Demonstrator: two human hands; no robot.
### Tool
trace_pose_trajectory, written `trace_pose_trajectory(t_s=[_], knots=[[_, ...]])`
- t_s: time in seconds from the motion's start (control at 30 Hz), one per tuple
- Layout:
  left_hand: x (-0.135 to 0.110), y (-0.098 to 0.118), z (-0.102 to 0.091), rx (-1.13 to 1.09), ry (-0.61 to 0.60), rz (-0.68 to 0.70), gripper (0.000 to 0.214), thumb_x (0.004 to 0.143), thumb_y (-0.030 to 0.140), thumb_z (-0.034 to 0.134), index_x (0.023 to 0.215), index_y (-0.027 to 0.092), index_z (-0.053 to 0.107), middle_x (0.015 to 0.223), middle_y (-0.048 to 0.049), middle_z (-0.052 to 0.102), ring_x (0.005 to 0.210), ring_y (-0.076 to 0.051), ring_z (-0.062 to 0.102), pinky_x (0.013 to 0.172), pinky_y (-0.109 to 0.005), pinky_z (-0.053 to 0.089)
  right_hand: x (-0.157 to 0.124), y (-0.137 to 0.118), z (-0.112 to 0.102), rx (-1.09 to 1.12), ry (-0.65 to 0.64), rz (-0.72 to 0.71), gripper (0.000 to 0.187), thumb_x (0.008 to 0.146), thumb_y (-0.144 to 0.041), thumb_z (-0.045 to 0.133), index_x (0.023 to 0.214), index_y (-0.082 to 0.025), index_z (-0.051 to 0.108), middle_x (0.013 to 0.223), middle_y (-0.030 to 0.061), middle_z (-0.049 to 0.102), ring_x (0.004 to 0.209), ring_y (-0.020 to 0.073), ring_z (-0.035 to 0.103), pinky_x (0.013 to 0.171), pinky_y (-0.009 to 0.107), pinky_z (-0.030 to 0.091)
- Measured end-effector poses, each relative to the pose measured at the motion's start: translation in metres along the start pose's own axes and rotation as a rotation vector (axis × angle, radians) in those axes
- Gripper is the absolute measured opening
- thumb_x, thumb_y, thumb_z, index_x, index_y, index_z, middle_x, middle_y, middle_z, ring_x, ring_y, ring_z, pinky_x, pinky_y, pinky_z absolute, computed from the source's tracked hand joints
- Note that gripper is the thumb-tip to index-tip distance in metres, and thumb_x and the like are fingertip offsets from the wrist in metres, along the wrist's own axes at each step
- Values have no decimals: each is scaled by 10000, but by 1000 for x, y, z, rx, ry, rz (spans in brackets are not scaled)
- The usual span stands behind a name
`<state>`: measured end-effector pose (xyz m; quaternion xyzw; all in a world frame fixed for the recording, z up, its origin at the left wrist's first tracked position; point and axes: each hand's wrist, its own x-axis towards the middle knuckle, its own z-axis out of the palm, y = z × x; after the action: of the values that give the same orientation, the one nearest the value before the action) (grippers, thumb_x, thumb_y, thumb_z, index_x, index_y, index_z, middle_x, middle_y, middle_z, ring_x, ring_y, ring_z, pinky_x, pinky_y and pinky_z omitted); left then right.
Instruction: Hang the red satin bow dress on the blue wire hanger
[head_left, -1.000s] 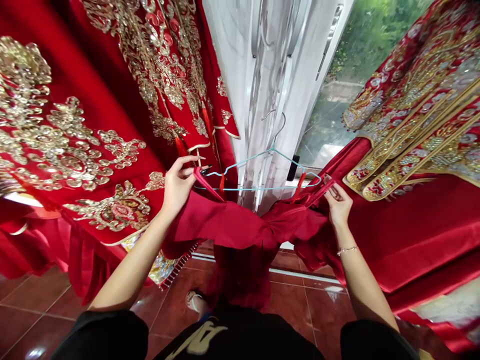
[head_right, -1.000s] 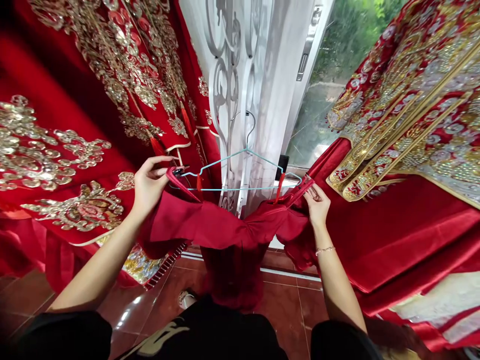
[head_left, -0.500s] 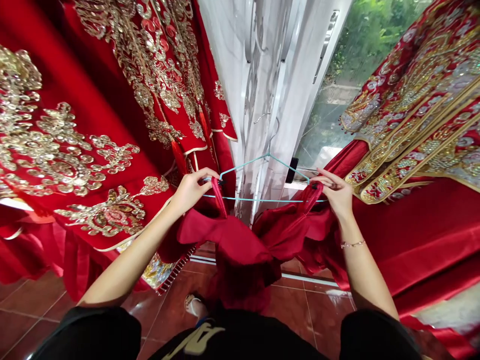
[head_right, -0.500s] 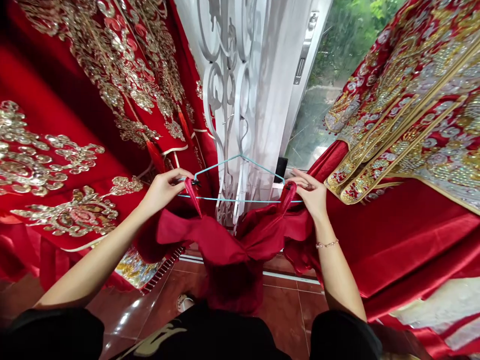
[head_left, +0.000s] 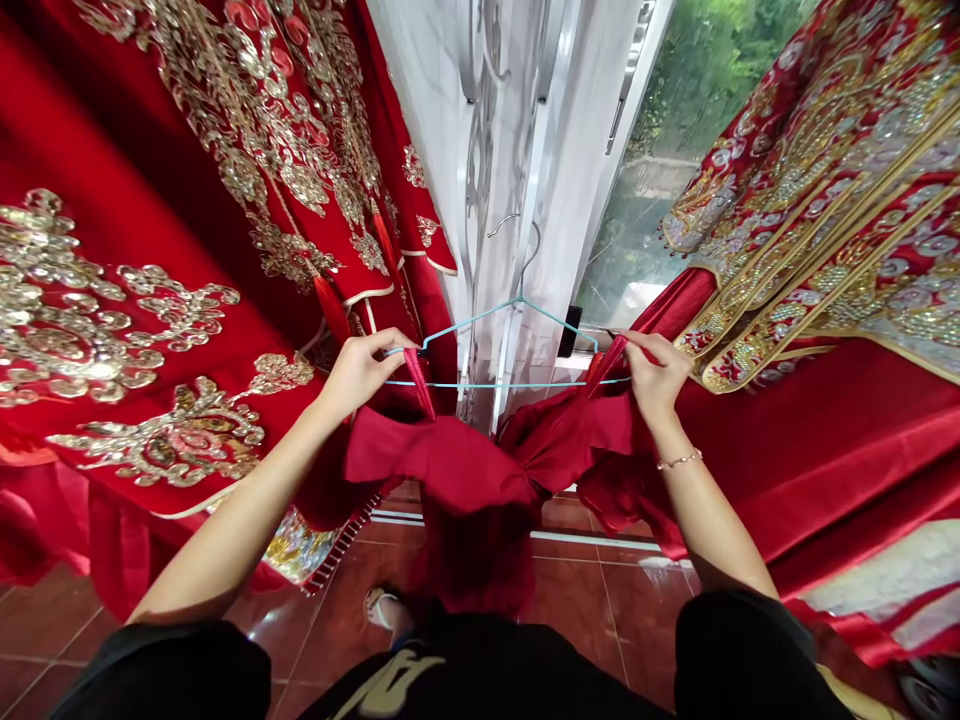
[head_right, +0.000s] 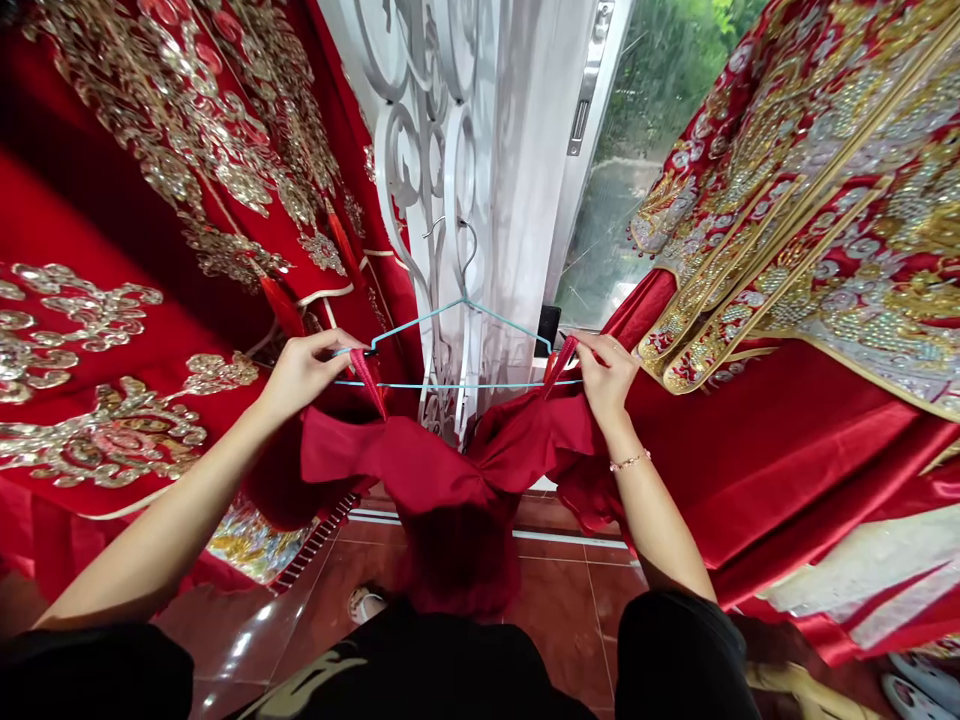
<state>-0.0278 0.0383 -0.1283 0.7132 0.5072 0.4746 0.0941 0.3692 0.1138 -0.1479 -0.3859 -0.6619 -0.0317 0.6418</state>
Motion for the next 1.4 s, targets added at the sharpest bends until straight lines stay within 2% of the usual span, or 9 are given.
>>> trace_pose_trajectory(t_s=[0.27,0.5,0.63,0.7,0.77,0.9,1.03,1.2,1.4], knots=[[1,-8,4,3,40,-25,232,796,388,615,826,187,727,816,-30,743,744,-188,663,714,-263,504,10,8,6,33,-123,-82,250,830,-450,693,701,-244,752,730,50,614,772,216,579,823,422,512],[-4,-20,-5,66,-22,-13,326,819,319,666,1094,147,693,801,-6,649,692,-145,546,762,-276,488,-16,22,-40,85,-429,0,318,843,-337,693,1152,-313,760,1162,64,664,1079,231,615,1051,455,465],[-27,-22,-11,196,190,154,504,835,293,674,1315,158,600,1237,-131,588,1134,-294,554,1039,-444,457,-33,29,-64,87,-346,63,424,849,-345,693,1273,-326,689,1252,63,646,1211,246,588,1096,464,456],[-44,-19,-14,282,277,277,429,871,288,648,1289,196,626,1277,-133,569,1215,-324,529,1089,-485,423,-39,29,-72,78,-331,71,341,873,-347,661,1207,-310,722,1210,63,671,1181,241,611,1081,463,472],[-58,-15,-16,338,220,400,299,898,301,617,1183,252,692,1178,-99,635,1131,-302,590,1089,-496,416,-40,26,-75,48,-333,51,247,886,-344,639,1093,-287,762,1154,63,697,1137,235,634,1069,455,478],[-58,-1,-14,383,57,398,318,918,392,577,1196,297,699,1158,-86,679,1104,-303,619,1105,-510,390,-28,10,-58,90,-343,198,252,881,-408,639,1032,-240,751,932,43,729,749,162,671,743,336,574],[-29,13,-7,331,112,218,474,945,415,520,1391,260,563,1359,-108,599,1275,-302,539,1122,-461,393,-19,-1,-18,281,-563,558,399,744,-534,749,926,-187,674,585,-34,650,348,87,462,363,231,370],[-9,7,4,323,-40,100,366,946,426,478,1124,230,730,1060,-92,761,945,-283,710,962,-402,491,-21,-8,10,468,-426,642,462,584,-556,859,684,-202,579,439,-95,465,362,47,371,366,193,259],[-8,-1,4,301,-67,105,439,936,555,457,958,244,766,1025,-99,784,922,-313,734,823,-352,527,-9,-10,6,582,-472,692,425,609,-549,850,685,-173,667,431,-96,378,360,22,237,375,206,171]])
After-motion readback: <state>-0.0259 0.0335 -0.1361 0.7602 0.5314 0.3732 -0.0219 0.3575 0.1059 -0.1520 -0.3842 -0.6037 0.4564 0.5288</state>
